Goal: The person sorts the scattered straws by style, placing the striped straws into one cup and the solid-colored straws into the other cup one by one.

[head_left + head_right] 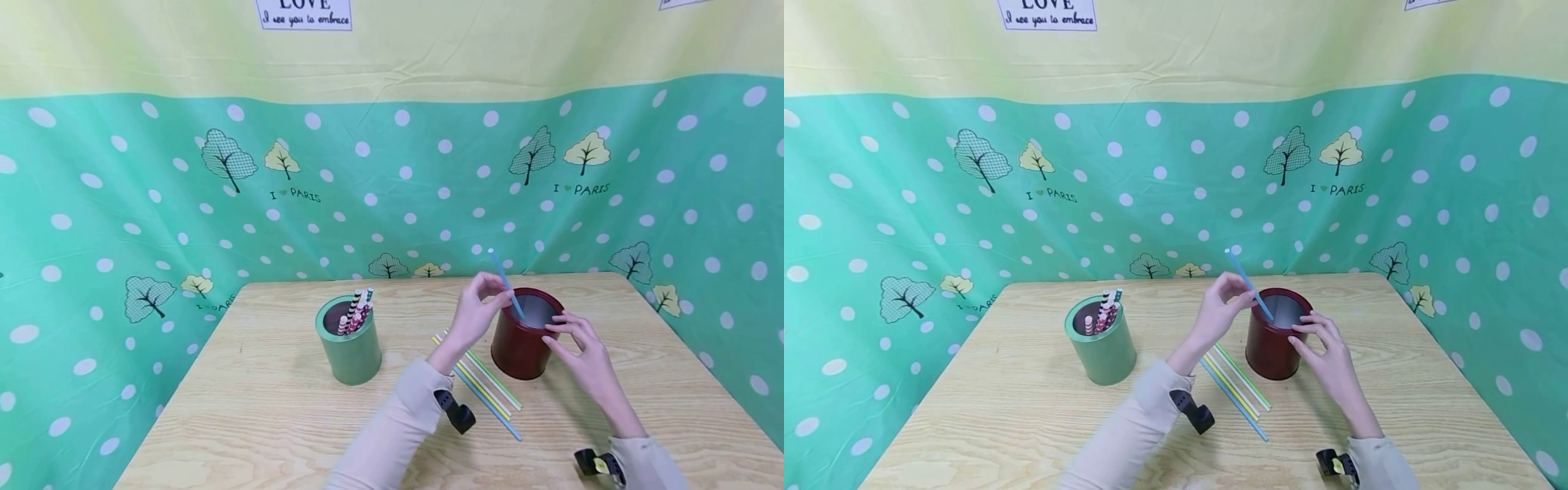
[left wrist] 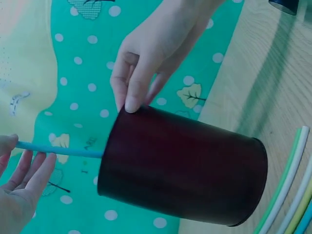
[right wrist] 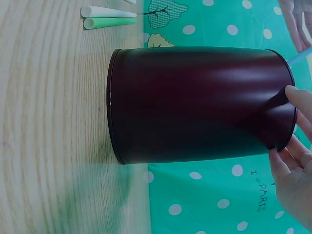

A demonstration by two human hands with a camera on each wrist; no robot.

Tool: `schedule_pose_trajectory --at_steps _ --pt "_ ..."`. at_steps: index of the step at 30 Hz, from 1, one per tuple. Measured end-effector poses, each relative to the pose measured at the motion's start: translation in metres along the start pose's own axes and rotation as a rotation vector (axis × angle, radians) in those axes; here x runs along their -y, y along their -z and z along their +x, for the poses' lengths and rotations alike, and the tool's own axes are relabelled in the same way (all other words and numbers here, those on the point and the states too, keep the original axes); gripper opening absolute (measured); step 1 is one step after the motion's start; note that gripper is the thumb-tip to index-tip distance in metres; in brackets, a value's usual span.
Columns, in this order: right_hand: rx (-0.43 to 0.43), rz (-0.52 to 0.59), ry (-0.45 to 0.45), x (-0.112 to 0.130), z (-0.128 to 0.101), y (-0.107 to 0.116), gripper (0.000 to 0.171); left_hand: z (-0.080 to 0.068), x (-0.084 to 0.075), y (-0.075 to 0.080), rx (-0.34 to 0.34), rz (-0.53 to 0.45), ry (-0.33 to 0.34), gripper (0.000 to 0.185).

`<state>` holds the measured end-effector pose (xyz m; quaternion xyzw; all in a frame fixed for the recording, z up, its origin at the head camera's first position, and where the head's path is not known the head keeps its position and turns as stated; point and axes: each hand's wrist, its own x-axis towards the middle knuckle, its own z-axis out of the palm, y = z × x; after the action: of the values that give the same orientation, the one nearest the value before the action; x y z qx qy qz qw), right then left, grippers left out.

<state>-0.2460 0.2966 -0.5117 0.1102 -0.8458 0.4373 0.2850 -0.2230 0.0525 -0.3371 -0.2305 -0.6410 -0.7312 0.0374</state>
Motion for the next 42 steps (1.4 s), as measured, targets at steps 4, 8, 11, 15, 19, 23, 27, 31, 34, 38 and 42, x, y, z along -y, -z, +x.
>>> schedule_pose_trajectory --at_steps 4,8,11,15,19,23,27,31,34,38,42 --pt "0.029 0.086 0.012 0.024 0.000 0.006 0.028 0.000 0.005 0.000 0.000 -0.006 -0.007 0.017" --pt "0.046 0.158 0.025 0.036 0.001 0.010 0.028 -0.002 0.012 0.002 -0.023 0.064 0.005 0.017" --pt "0.031 0.134 0.031 0.024 0.000 0.007 0.027 -0.002 0.027 0.007 -0.039 0.146 0.040 0.017" --pt "0.001 0.031 0.004 0.001 -0.001 0.000 0.027 -0.004 0.051 0.015 -0.005 0.253 0.067 0.017" --pt "-0.002 0.017 -0.005 -0.008 -0.001 -0.002 0.028 -0.012 0.062 0.023 0.062 0.346 0.049 0.015" --pt "-0.001 0.025 0.004 -0.007 0.000 -0.002 0.028 -0.019 0.068 0.031 0.126 0.404 0.038 0.013" --pt "0.017 0.073 0.021 0.031 0.000 0.007 0.026 -0.024 0.074 0.037 0.200 0.457 0.068 0.013" --pt "0.048 0.093 -0.002 0.089 0.001 0.019 0.024 -0.028 0.078 0.042 0.286 0.506 0.108 0.014" --pt "0.048 0.078 -0.011 0.084 0.000 0.018 0.024 -0.031 0.080 0.044 0.345 0.533 0.122 0.014" --pt "0.030 0.086 0.015 0.034 0.000 0.009 0.027 -0.034 0.082 0.048 0.409 0.586 0.109 0.013" --pt "0.025 0.108 0.033 0.016 0.000 0.005 0.030 -0.037 0.085 0.051 0.462 0.606 0.105 0.011"
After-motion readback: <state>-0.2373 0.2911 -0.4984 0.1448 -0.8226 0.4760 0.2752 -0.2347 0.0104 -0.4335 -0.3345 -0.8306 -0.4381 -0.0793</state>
